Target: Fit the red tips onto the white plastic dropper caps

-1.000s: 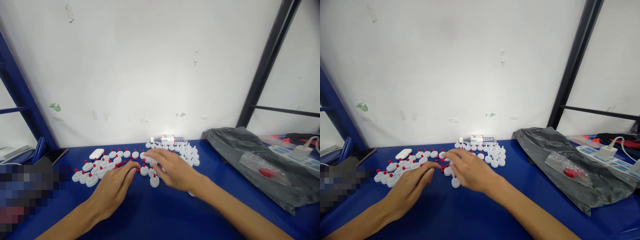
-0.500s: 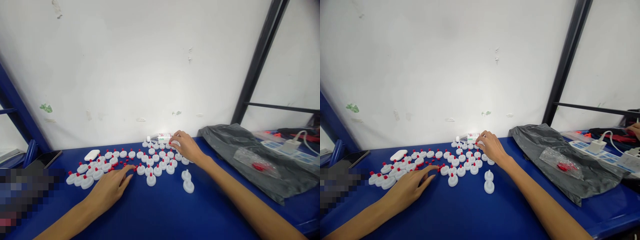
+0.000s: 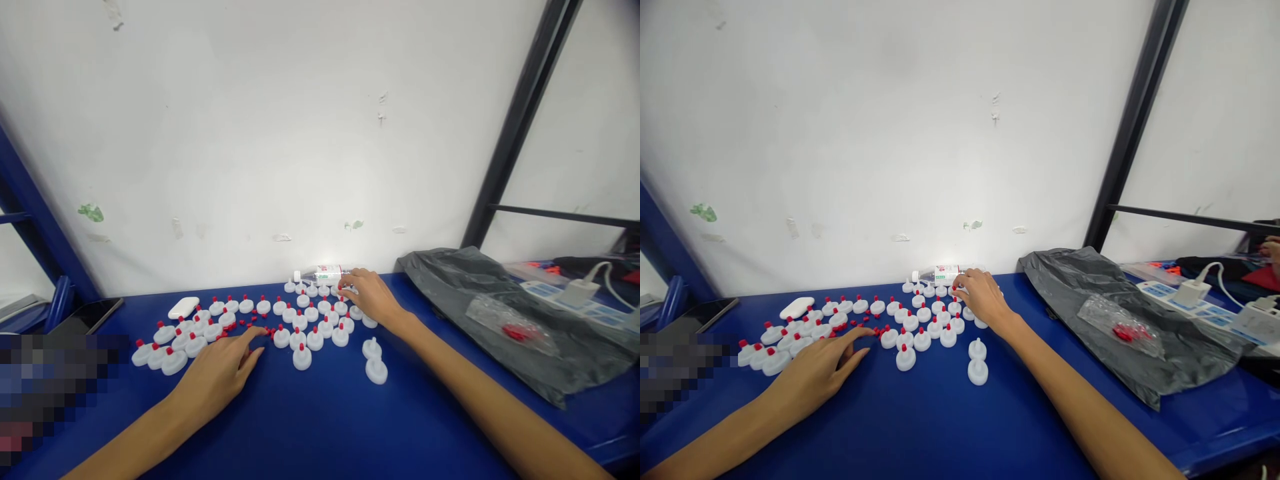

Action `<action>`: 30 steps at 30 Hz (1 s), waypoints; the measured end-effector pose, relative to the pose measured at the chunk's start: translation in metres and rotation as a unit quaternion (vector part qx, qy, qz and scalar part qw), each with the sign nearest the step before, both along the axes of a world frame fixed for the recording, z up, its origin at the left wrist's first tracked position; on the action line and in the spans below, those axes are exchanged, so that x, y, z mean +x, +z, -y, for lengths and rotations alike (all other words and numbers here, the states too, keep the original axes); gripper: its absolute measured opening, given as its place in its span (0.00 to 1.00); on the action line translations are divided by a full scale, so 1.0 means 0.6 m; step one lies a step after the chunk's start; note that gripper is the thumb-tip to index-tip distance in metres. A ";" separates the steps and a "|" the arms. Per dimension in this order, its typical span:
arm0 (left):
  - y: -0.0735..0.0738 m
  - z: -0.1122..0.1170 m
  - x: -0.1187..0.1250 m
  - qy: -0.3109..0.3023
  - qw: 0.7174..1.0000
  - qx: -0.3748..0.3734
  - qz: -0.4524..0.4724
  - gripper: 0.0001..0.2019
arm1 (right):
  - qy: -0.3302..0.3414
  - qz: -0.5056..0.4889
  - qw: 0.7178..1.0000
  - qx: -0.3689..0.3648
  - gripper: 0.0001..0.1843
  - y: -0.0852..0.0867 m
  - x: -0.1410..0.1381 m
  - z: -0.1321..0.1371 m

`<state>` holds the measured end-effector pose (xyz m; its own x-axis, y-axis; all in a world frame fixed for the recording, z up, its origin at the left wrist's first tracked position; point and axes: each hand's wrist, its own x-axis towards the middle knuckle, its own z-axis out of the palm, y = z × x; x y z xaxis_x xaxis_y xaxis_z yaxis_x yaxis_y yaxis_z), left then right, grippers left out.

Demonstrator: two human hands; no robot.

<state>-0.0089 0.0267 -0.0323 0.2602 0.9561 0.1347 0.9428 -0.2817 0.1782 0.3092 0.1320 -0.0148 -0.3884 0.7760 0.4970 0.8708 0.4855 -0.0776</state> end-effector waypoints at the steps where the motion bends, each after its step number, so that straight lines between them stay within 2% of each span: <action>1: 0.001 0.000 0.000 0.009 1.000 0.004 -0.012 0.18 | 0.001 0.002 1.000 -0.002 0.07 0.001 -0.001 -0.001; 6: 0.002 0.005 -0.001 0.054 0.997 0.015 -0.055 0.17 | 0.011 0.018 1.000 -0.005 0.08 -0.001 -0.002 -0.003; 9: 0.005 0.008 -0.003 0.055 0.997 0.023 -0.055 0.14 | 0.019 0.033 0.999 -0.009 0.12 -0.001 -0.004 -0.001; 12: 0.006 0.007 -0.007 0.047 0.998 0.017 -0.048 0.12 | 0.019 0.044 0.999 -0.012 0.15 0.005 -0.001 0.001; 15: 0.005 0.005 -0.010 0.038 0.999 0.019 -0.034 0.12 | -0.013 0.041 0.999 -0.012 0.17 0.016 0.012 0.000; 20: 0.008 0.006 -0.008 0.023 0.999 0.038 0.001 0.12 | -0.070 0.039 0.996 -0.047 0.10 0.018 0.040 -0.009; 24: 0.012 0.009 -0.006 0.011 0.998 0.059 0.029 0.12 | -0.066 0.024 0.995 -0.067 0.06 0.013 0.048 -0.014; 30: 0.014 0.012 -0.003 -0.050 0.987 0.135 0.076 0.14 | -0.055 -0.041 0.997 -0.020 0.11 0.027 0.046 -0.009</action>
